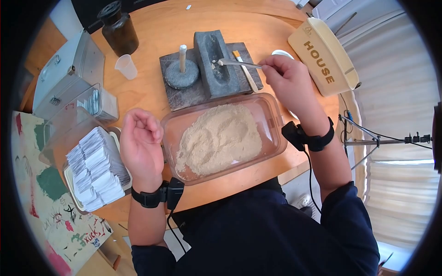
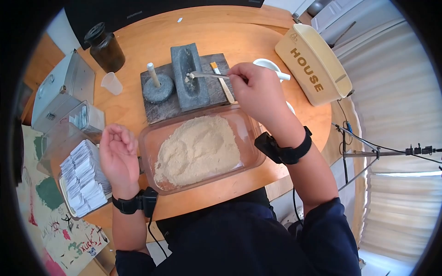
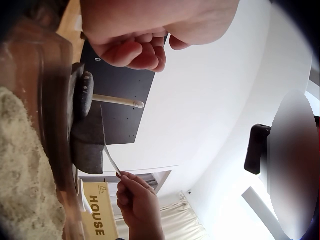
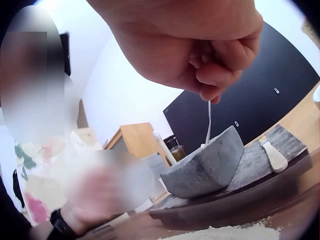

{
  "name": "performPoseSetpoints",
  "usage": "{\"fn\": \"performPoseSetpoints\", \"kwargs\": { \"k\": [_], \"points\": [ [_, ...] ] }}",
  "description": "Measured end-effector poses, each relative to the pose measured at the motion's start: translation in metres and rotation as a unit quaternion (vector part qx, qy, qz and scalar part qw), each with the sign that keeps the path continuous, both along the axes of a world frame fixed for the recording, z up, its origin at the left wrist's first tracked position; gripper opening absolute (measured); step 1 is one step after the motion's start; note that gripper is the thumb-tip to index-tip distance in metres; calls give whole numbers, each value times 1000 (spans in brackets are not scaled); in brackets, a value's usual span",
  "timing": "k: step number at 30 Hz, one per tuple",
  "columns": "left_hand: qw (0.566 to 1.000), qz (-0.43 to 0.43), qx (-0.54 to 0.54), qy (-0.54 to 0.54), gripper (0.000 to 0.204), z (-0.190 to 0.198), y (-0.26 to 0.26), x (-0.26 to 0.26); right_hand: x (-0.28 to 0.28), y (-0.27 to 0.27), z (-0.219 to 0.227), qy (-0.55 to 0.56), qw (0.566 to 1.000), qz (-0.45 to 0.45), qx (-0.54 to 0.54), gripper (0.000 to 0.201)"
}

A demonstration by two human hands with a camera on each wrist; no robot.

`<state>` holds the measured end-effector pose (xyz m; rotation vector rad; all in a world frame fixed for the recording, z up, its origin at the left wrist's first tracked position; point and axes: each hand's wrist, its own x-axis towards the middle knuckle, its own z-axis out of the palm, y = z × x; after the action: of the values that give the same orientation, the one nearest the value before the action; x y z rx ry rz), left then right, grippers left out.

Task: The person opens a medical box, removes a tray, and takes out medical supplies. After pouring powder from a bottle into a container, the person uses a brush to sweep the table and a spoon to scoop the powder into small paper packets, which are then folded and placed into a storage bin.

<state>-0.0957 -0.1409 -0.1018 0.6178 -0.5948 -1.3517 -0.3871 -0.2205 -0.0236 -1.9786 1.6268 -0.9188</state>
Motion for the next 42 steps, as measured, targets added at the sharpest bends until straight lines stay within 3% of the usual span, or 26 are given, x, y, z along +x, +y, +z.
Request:
{"fn": "performPoseSetpoints", "kwargs": {
  "k": [2, 4, 7, 14, 18, 19, 20, 22, 28, 30, 34, 36, 39, 42],
  "points": [
    [1000, -1, -1, 1, 28, 1, 1, 1, 8, 5, 1, 52, 998, 1, -41, 14],
    [1000, 1, 1, 3, 28, 1, 1, 1, 9, 10, 0, 120, 979, 19, -164, 11],
    [1000, 3, -2, 2, 28, -1, 0, 1, 5, 39, 8, 54, 991, -13, -126, 9],
    [1000, -19, -6, 7, 31, -7, -2, 2, -29, 92, -19, 98, 994, -35, -11, 8],
    [1000, -12, -10, -6, 29, -7, -3, 2, -24, 96, -34, 163, 987, 5, -4, 9],
    [1000, -15, -10, -7, 29, -6, -3, 2, -15, 101, -29, 129, 991, 16, 43, 8],
    [1000, -15, -3, 0, 30, -5, -2, 2, -12, 104, -31, 128, 991, 15, 42, 8],
    [1000, -14, 3, 6, 31, -4, -3, 1, -8, 108, -36, 101, 989, 110, -1, 7],
    [1000, -21, -14, 9, 30, -5, -3, 1, -14, 88, -38, 170, 985, 14, -32, 7],
    [999, -27, -26, 12, 28, -4, -3, 0, -8, 84, -51, 145, 986, 55, -66, 8],
    [1000, -9, -4, 1, 29, -7, -3, 3, 6, 97, -43, 121, 980, 155, -27, 9],
    [1000, -11, -11, 6, 29, -7, -3, 2, 5, 96, -42, 110, 982, 144, -46, 8],
    [999, -22, -23, 9, 29, -7, -2, 2, -4, 85, -45, 182, 981, 55, -49, 7],
    [999, -35, -32, 9, 29, -8, -3, 4, 5, 84, -49, 148, 979, 113, -81, 8]
  ]
}}
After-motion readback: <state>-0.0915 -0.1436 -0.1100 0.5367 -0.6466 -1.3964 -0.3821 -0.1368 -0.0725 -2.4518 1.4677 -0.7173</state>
